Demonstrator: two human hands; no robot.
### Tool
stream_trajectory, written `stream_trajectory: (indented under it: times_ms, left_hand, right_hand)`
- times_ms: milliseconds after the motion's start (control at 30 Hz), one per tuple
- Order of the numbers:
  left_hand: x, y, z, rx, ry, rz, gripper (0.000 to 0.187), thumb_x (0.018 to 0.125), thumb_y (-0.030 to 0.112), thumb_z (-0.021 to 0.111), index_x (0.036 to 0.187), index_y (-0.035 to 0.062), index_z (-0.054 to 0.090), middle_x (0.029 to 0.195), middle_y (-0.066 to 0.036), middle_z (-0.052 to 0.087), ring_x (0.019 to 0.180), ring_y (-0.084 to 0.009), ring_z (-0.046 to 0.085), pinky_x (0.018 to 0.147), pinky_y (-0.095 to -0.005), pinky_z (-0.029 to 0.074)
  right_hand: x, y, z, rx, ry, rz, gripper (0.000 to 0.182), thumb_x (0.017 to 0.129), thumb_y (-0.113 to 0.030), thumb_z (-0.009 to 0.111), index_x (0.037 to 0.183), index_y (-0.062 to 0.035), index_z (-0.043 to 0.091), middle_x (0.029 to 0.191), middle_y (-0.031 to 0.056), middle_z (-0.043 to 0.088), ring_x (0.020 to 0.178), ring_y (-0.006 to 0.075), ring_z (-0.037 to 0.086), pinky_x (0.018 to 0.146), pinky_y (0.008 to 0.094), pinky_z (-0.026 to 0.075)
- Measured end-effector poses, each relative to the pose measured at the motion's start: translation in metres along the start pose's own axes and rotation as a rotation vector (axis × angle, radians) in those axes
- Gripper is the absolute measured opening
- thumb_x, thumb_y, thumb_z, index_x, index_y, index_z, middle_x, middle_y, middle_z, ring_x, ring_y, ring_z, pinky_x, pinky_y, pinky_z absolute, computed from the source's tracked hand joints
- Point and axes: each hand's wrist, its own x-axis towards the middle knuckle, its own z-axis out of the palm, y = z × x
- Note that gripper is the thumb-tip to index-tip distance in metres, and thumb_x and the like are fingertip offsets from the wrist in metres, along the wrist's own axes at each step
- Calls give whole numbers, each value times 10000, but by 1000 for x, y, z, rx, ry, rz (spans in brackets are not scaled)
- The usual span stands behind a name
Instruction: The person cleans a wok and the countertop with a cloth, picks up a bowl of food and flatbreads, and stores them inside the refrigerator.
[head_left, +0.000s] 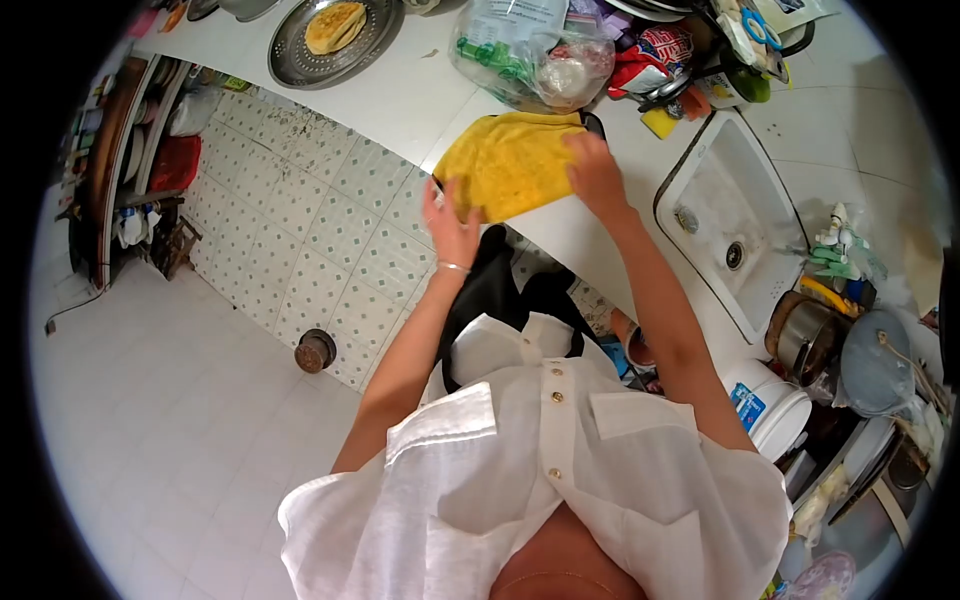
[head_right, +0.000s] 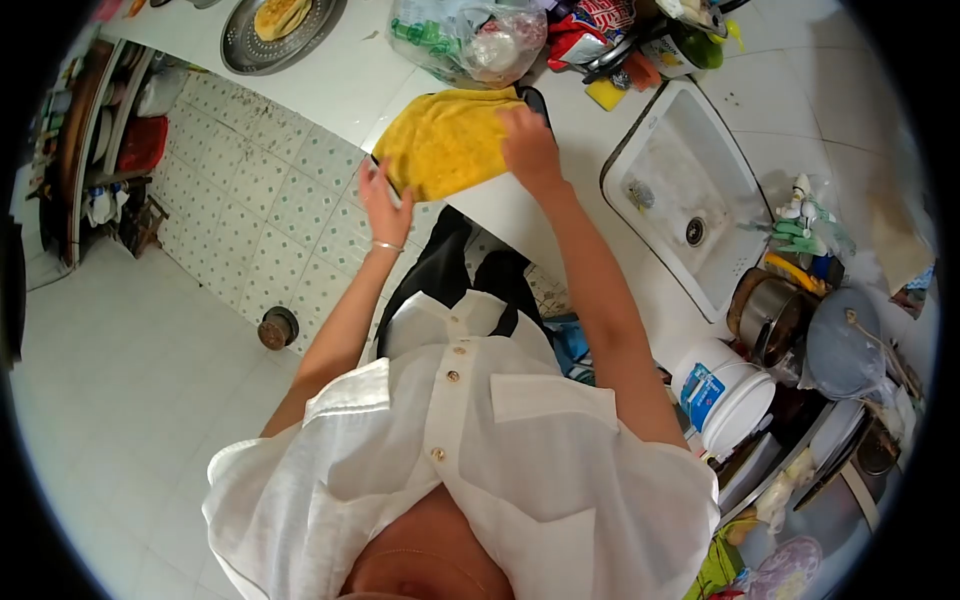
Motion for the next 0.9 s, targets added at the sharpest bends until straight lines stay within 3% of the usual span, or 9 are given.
stream_trajectory:
  times_ms: [67, 167, 400, 500, 533, 600, 733, 833, 900]
  left_hand:
    - [10, 1, 20, -12, -249, 104, 563, 772, 134, 617, 1291, 39, 420, 1318, -266, 367, 1229, -425, 323, 1038, -451, 262]
    - [2, -3, 61, 301, -265, 119, 648, 816, 321, 577, 1349, 31, 351, 1398, -261, 271, 1289, -451, 231, 1063, -516, 181]
    - [54, -66, 23, 609, -349, 278, 736, 830, 464, 521, 1425, 119, 259, 1477, -181, 187, 1350, -425, 140, 1069, -568, 105]
    - [152, -123, -23, 746, -273, 185, 723, 815, 517, 520, 1398, 136, 326, 1461, -166, 256, 1331, -432, 207, 1069, -555, 147]
    - [174, -155, -20, 836, -258, 158, 741, 812, 566, 496, 1401, 154, 317, 1461, -174, 246, 1312, -444, 233, 994, -567, 279]
    - [188, -113, -42, 849, -299, -3, 732, 783, 551, 549, 1374, 160, 367, 1394, -186, 340, 1205, -439, 359, 930, -524, 357]
    - [121, -86, -24, 757, -190, 274, 705, 715, 482, 655, 1303, 144, 464, 1153, -186, 469, 947, -369, 457, 842, -444, 413]
    - [47, -43, 2, 518, -426, 348, 758, 706, 465, 681, 1328, 108, 437, 1136, -226, 469, 1015, -366, 460, 871, -451, 399]
    - [14, -9, 29, 436, -638, 358, 753, 691, 430, 708, 1315, 99, 447, 1108, -203, 481, 1019, -343, 487, 878, -434, 408]
  right_hand:
    - [-12, 1, 25, -51, 12, -36, 418, 769, -126, 588, 1179, -141, 505, 1173, 115, 472, 1077, 342, 472, 850, 410, 428]
    - [-21, -10, 44, -178, 77, -71, 531, 765, -251, 640, 1273, -213, 488, 1194, 128, 445, 1079, 353, 420, 848, 526, 374]
    - [-40, -92, 80, -38, -16, 149, 568, 676, -259, 701, 1214, -202, 531, 1083, 153, 434, 1015, 351, 435, 823, 475, 408]
    - [68, -125, 113, 65, 59, 7, 482, 756, -265, 606, 1225, -188, 527, 1294, 200, 364, 1195, 376, 342, 893, 500, 362]
    - [94, -128, 117, 136, -27, 14, 423, 809, -217, 521, 1231, -188, 524, 1375, 192, 312, 1272, 370, 273, 950, 494, 302]
    - [118, -140, 113, 94, -159, 121, 396, 835, -177, 466, 1225, -192, 532, 1377, 169, 317, 1285, 359, 257, 983, 500, 238]
    - [44, -110, 110, 98, 49, 66, 395, 797, -261, 535, 1185, -184, 551, 1353, 153, 347, 1277, 341, 265, 953, 525, 250]
    - [-46, -56, 89, 98, 147, 172, 513, 735, -351, 613, 1203, -160, 522, 1317, 146, 376, 1248, 340, 301, 918, 538, 295]
    - [-83, -21, 58, 0, 18, 471, 579, 749, -387, 612, 1259, -154, 469, 1319, 147, 369, 1220, 363, 331, 910, 557, 301]
